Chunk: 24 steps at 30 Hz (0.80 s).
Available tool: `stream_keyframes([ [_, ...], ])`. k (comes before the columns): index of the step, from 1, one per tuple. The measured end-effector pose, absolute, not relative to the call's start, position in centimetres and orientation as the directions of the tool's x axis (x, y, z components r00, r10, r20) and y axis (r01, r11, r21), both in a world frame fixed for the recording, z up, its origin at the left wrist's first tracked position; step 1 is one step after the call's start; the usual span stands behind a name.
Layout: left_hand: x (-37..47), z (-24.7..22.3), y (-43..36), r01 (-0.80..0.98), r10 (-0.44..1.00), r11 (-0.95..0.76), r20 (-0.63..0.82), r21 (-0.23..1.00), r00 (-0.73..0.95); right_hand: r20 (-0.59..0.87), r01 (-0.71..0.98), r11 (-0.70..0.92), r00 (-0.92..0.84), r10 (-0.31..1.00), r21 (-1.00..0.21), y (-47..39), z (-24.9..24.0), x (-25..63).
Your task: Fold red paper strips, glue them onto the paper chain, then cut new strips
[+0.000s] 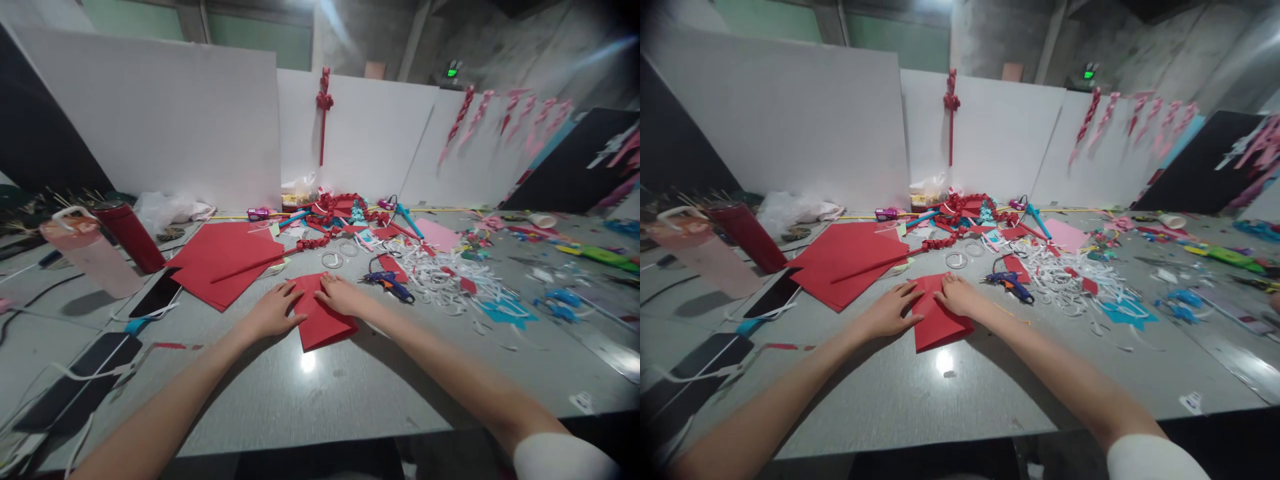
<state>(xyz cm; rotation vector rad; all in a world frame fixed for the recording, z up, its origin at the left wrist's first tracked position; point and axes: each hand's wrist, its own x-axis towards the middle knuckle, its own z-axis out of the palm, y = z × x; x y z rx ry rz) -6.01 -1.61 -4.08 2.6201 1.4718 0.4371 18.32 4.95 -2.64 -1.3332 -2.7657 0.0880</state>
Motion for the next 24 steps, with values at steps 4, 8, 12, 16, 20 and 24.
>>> stream_keyframes([
  [4,-5.8,-4.0,-1.8,0.836,0.866,-0.498,0.176,0.232,0.467,0.081,0.804,0.59,-0.585,0.807,-0.068,5.6,-3.1,17.6],
  [8,-5.8,-3.8,-2.1,0.856,0.886,-0.463,0.147,0.23,0.44,0.089,0.806,0.588,-0.582,0.808,-0.067,5.4,-2.7,17.3],
  [12,-6.8,-3.2,-2.2,0.833,0.865,-0.502,0.136,0.232,0.483,0.076,0.798,0.6,-0.595,0.8,-0.065,4.5,-2.5,17.6],
  [16,-8.2,-2.8,-2.2,0.819,0.849,-0.529,0.119,0.223,0.516,0.047,0.792,0.605,-0.603,0.796,-0.082,3.1,-3.2,18.1],
  [20,-7.9,-2.9,-2.4,0.805,0.832,-0.553,0.198,0.215,0.519,0.052,0.792,0.603,-0.601,0.798,-0.102,1.9,-4.3,18.4],
  [24,-5.2,-3.3,-2.4,0.866,0.867,-0.471,0.271,0.169,0.419,0.065,0.795,0.598,-0.594,0.802,-0.102,1.2,-4.8,18.5],
])
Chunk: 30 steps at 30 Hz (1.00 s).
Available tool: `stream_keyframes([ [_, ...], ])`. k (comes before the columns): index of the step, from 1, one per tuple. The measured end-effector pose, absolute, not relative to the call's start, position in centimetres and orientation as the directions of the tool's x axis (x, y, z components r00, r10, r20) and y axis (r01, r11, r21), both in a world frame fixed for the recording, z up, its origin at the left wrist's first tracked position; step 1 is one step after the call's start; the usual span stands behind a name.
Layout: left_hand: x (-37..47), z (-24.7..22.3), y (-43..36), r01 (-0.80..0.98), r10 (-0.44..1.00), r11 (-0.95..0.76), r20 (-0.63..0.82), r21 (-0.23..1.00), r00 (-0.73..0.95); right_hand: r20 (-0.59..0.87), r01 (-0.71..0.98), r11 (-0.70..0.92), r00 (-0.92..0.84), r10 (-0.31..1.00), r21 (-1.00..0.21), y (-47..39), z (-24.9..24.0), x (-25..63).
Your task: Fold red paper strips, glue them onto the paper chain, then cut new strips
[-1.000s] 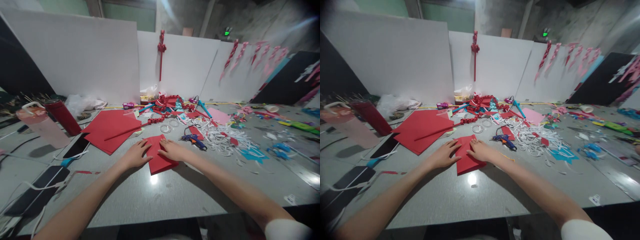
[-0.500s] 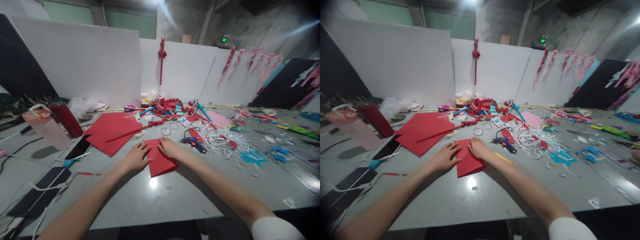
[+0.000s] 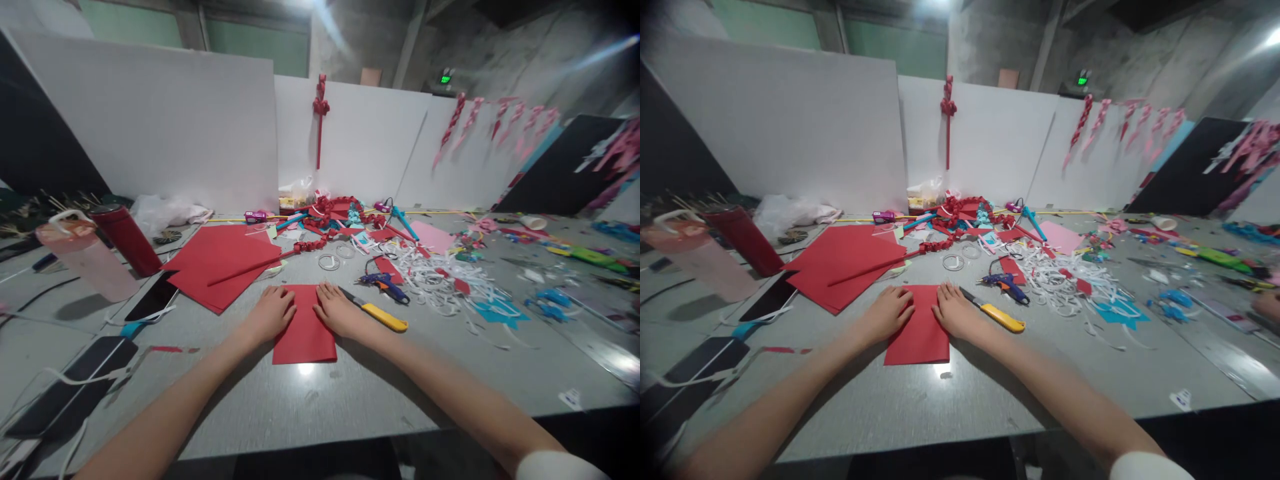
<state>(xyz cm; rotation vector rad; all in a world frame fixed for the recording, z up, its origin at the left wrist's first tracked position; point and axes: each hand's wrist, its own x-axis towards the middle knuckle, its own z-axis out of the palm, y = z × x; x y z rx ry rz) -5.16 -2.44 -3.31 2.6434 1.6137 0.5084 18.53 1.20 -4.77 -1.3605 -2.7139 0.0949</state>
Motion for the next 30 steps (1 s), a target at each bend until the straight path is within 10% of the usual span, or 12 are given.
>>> stream_keyframes([
  [30,-0.5,-6.9,0.4,0.786,0.825,-0.556,0.297,0.271,0.481,0.053,0.789,0.584,-0.586,0.809,-0.19,-13.3,-3.3,20.8],
])
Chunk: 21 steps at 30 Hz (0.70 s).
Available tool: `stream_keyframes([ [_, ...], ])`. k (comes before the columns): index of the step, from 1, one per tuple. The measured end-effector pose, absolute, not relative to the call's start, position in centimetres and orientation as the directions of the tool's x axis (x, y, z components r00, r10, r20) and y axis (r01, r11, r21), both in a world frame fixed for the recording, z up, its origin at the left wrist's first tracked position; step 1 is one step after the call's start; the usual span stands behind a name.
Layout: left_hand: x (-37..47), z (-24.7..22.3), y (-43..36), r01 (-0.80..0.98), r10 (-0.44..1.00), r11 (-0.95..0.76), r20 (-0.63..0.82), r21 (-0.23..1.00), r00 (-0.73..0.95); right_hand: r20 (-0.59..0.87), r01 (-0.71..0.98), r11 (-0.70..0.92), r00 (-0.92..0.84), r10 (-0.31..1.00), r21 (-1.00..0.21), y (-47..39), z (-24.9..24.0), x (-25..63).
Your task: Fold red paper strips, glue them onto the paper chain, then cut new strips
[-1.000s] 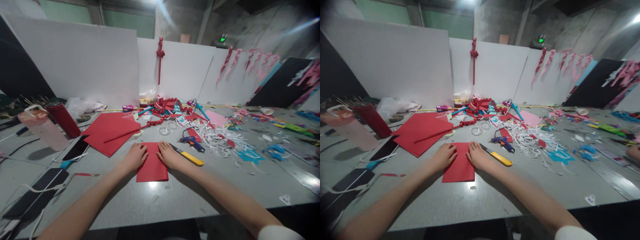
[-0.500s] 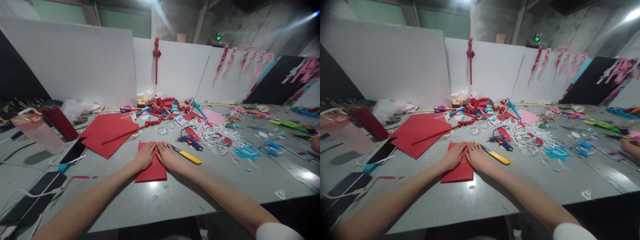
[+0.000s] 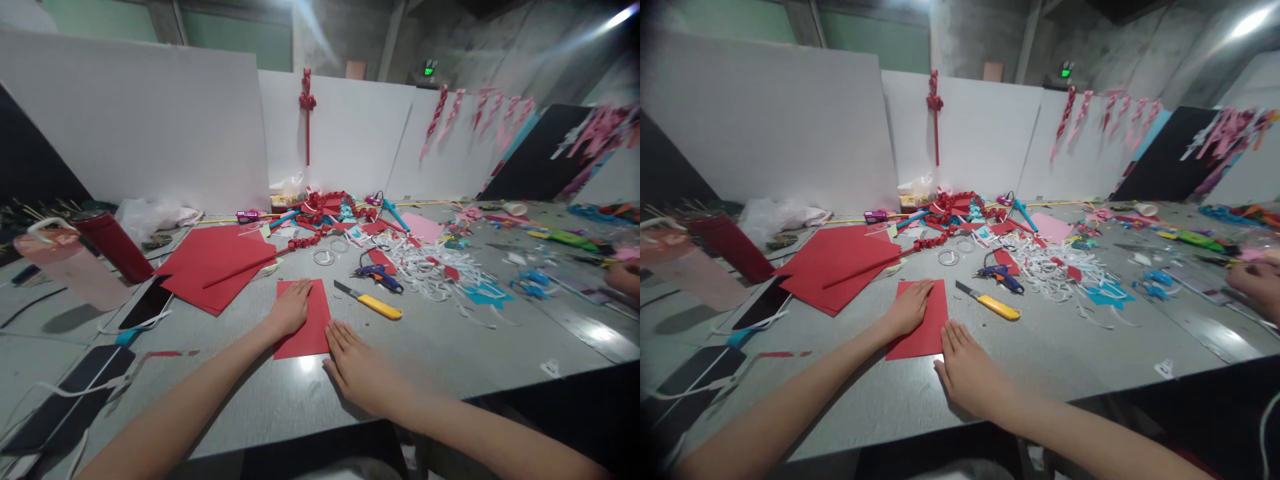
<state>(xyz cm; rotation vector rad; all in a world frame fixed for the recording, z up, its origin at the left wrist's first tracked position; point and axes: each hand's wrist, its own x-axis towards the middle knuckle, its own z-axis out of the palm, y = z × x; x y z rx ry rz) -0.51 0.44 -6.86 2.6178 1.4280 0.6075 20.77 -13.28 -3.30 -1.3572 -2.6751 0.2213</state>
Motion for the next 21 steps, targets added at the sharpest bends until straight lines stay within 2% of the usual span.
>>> stream_keyframes([
  [5,-0.6,-6.9,0.4,0.788,0.827,-0.555,0.286,0.267,0.485,0.005,0.748,0.647,-0.654,0.757,-0.148,-16.7,-2.1,21.7],
  [7,-0.7,-6.9,0.5,0.784,0.825,-0.558,0.283,0.273,0.489,-0.016,0.659,0.733,-0.745,0.666,-0.169,-16.0,-0.3,21.8],
  [9,-0.8,-7.0,0.5,0.781,0.825,-0.559,0.287,0.28,0.487,-0.066,0.657,0.725,-0.749,0.659,-0.206,-14.0,1.6,21.8],
  [14,-0.8,-6.8,0.0,0.803,0.837,-0.526,0.336,0.28,0.431,0.066,0.874,0.414,-0.411,0.909,-0.254,-6.7,2.6,21.3],
  [16,-0.7,-6.5,-0.3,0.814,0.837,-0.516,0.359,0.267,0.414,0.034,0.901,0.284,-0.289,0.957,-0.329,-4.2,1.3,20.9],
  [18,-0.6,-6.2,-0.6,0.82,0.834,-0.513,0.373,0.253,0.406,-0.031,0.854,0.167,-0.209,0.977,-0.492,-2.5,-0.2,20.4],
  [19,-0.6,-6.0,-0.7,0.821,0.832,-0.514,0.38,0.249,0.405,-0.111,0.813,0.109,-0.208,0.972,-0.572,-1.9,-0.9,20.2],
  [21,-0.5,-5.7,-0.9,0.821,0.829,-0.516,0.386,0.246,0.405,-0.202,0.764,0.048,-0.229,0.952,-0.644,-1.4,-1.9,19.6],
])
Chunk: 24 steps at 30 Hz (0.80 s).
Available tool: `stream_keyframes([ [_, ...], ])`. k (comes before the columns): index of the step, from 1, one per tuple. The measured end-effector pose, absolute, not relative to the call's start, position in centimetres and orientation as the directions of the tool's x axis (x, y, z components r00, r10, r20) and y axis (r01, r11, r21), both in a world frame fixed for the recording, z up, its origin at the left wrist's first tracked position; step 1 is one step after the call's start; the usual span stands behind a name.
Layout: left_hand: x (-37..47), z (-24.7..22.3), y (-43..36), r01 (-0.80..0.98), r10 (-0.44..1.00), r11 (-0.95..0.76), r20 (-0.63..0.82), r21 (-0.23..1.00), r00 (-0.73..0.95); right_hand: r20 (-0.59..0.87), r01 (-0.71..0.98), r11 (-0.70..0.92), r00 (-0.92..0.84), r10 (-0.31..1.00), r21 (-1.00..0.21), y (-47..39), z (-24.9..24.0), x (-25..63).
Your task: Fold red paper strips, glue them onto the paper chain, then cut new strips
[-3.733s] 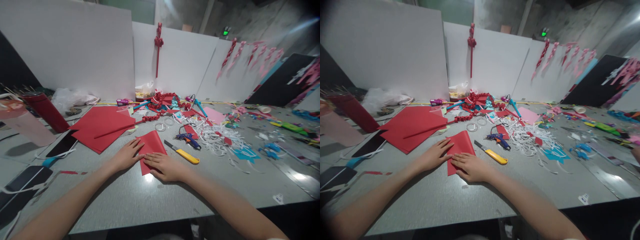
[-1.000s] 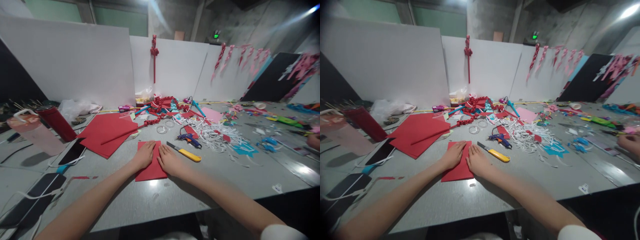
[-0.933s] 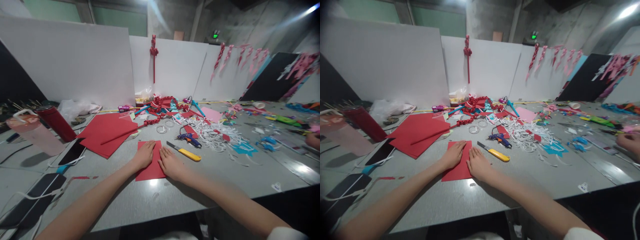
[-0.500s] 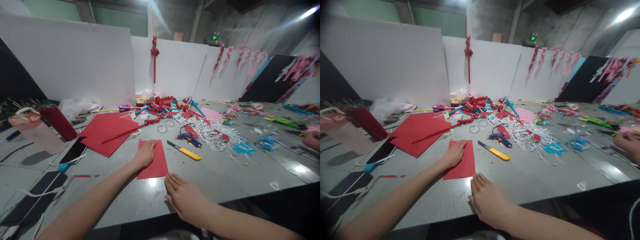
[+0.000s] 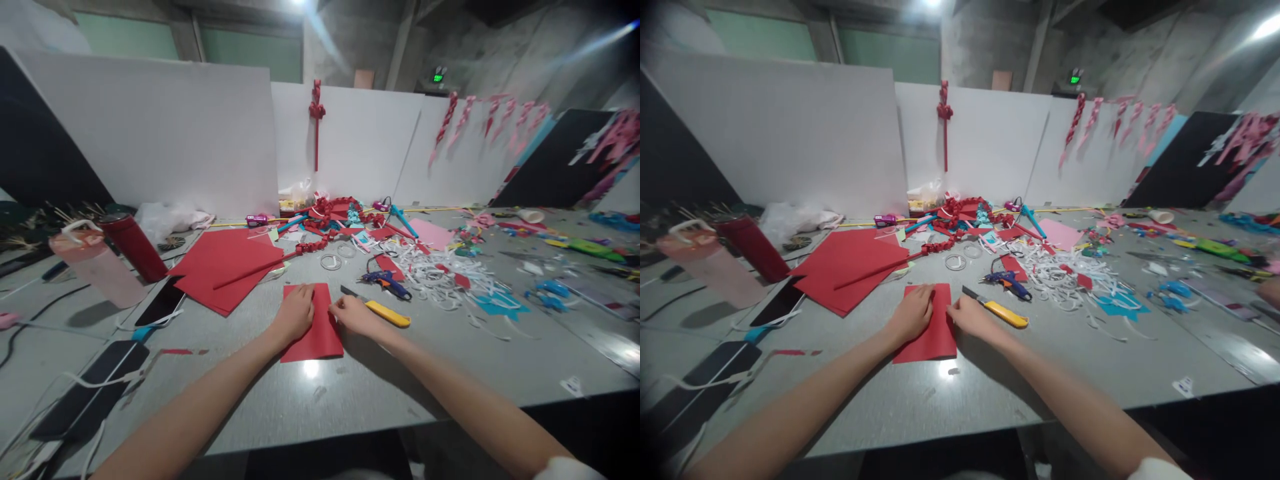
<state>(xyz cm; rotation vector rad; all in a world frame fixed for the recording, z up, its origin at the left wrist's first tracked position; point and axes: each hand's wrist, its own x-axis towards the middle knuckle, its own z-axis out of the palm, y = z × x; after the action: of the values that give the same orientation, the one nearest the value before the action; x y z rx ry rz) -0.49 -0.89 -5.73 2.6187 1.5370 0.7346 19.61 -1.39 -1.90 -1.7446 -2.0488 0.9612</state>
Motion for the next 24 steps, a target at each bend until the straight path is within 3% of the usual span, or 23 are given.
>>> stream_keyframes([
  [3,-0.4,-5.5,-1.0,0.812,0.83,-0.519,0.386,0.266,0.403,-0.247,0.714,0.011,-0.257,0.934,-0.7,-1.5,-2.6,19.0],
  [7,-0.6,-5.3,-0.8,0.742,0.801,-0.544,0.503,0.391,0.323,-0.042,0.579,0.144,-0.296,0.954,-0.802,-1.8,-2.9,19.3],
  [10,-1.3,-5.1,-0.2,0.65,0.756,-0.476,0.653,0.592,-0.041,0.257,0.537,0.339,-0.222,0.94,-0.772,-1.5,-2.8,20.3],
  [12,-1.9,-4.9,0.3,0.504,0.741,-0.43,0.611,0.749,-0.277,0.412,0.468,0.426,-0.137,0.901,-0.775,-1.0,-2.6,21.0],
  [14,-2.5,-4.8,0.8,0.263,0.804,-0.423,0.493,0.867,-0.332,0.424,0.343,0.422,-0.073,0.903,-0.839,-0.4,-2.5,21.6],
  [17,-2.8,-4.6,1.0,0.043,0.879,-0.393,0.389,0.918,-0.276,0.358,0.206,0.361,-0.054,0.932,-0.91,0.1,-2.3,22.1],
  [24,-1.9,-3.5,-0.6,0.143,0.86,-0.417,0.441,0.897,-0.258,0.34,0.151,0.349,-0.078,0.937,-0.925,0.2,-2.4,22.0],
])
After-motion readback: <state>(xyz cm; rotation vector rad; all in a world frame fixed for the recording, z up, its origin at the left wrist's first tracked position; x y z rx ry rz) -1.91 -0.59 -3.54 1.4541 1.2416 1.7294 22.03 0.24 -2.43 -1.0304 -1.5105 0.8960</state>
